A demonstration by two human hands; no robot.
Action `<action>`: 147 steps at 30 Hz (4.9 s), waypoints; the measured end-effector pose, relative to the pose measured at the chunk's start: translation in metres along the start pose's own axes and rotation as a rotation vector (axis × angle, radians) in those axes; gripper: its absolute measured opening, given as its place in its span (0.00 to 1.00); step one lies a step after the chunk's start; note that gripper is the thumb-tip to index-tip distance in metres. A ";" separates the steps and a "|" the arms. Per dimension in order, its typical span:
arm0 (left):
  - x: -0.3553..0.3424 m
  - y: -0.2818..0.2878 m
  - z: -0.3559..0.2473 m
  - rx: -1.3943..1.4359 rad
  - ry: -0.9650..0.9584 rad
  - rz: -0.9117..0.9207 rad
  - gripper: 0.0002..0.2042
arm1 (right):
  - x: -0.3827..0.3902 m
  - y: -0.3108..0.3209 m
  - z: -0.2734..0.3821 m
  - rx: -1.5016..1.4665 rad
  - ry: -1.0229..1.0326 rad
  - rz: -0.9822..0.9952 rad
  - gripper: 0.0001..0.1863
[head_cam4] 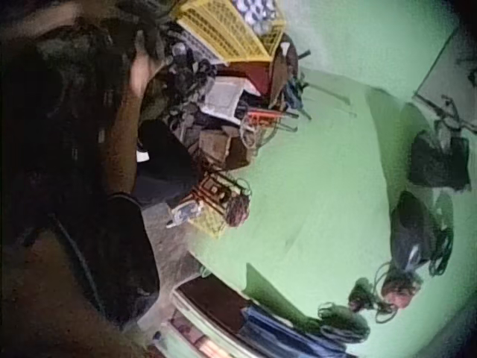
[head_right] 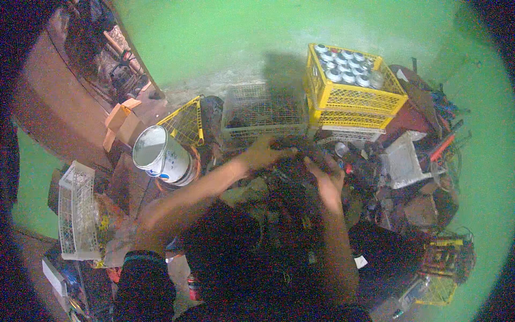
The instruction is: The person sorts small mechanical parts and spray cans from a cluttered pile on the floor into yellow and white plastic crates. They pick up items one by one, place them into the crates, and occasionally move other objects aside to access more parts.
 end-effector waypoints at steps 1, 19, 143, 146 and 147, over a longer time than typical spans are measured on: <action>-0.006 0.017 0.003 0.026 0.092 -0.079 0.21 | -0.022 -0.012 -0.003 -0.010 -0.003 0.030 0.19; -0.092 0.304 0.237 -0.222 0.291 -0.718 0.17 | -0.344 -0.233 -0.258 0.444 -0.001 0.213 0.32; -0.053 0.255 0.318 -0.931 0.182 -0.659 0.24 | -0.376 -0.217 -0.298 1.426 0.136 0.666 0.27; -0.054 0.253 0.316 -0.905 0.126 -0.632 0.23 | -0.398 -0.201 -0.313 1.342 0.190 0.544 0.28; -0.056 0.252 0.311 -0.878 0.096 -0.623 0.23 | -0.414 -0.193 -0.316 1.345 0.195 0.455 0.28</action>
Point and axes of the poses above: each hand's wrist, its own x-axis away from the middle knuckle, its own y-axis out of the back of the hand, z = x × y, the point moved 4 cm from there along -x, towards the middle knuckle, and after that the axes turned 1 degree about -y, right-handed, at the moved point
